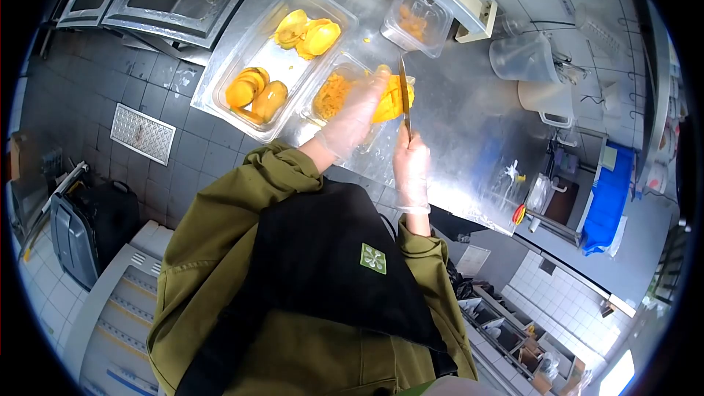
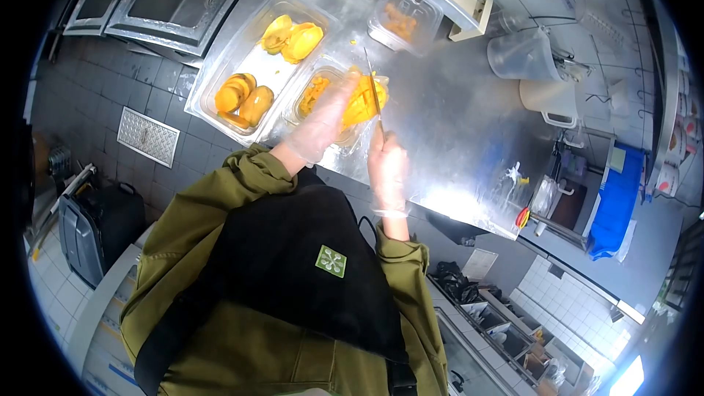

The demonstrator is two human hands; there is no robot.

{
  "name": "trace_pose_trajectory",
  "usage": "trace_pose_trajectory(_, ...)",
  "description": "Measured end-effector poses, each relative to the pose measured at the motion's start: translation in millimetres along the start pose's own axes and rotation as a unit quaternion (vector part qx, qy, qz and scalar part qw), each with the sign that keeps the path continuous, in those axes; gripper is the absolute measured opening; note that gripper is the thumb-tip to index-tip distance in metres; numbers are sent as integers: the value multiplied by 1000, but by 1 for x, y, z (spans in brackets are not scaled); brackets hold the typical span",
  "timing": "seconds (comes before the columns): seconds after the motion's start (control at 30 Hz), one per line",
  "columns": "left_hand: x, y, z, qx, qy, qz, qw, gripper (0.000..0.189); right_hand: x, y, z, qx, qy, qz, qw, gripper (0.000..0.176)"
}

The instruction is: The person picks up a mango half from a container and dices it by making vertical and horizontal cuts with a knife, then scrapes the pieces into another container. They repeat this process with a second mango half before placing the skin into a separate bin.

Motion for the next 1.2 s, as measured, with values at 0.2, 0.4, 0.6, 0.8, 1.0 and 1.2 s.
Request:
trace_pose_trajectory(0.2, 9, -1, -13, 20, 22, 22, 999, 38, -10, -6, 8, -11, 8, -24, 1000, 34)
trace_pose_trajectory(0.4, 11, -4, -17, 100, 96, 89, 986, 36, 8, -3, 6, -77, -67, -63, 993, 33)
trace_pose_trajectory(0.6, 3, 2, -7, 56, 45, 81, 994, 34, 6, -5, 11, -51, -35, -47, 997, 33)
trace_pose_trajectory(0.8, 5, 6, -9, 40, -21, 126, 991, 31, 1, -5, 11, -42, -23, -37, 998, 35)
trace_pose_trajectory(1.0, 3, 15, -3, 63, 1, 90, 994, 36, -11, -11, 31, -51, -95, -75, 991, 36)
trace_pose_trajectory(1.2, 5, 20, 19, 40, -25, -2, 999, 40, -7, -5, -6, -216, -378, -165, 885, 28)
Point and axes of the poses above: each hand's wrist, its own y-axis away from the middle knuckle, its own x-axis out of the back of the hand, z = x × y, the point moved 3 cm from there along -y, towards the middle knuckle, and after that the axes turned 9 degrees about -x, right-handed, at the moved point
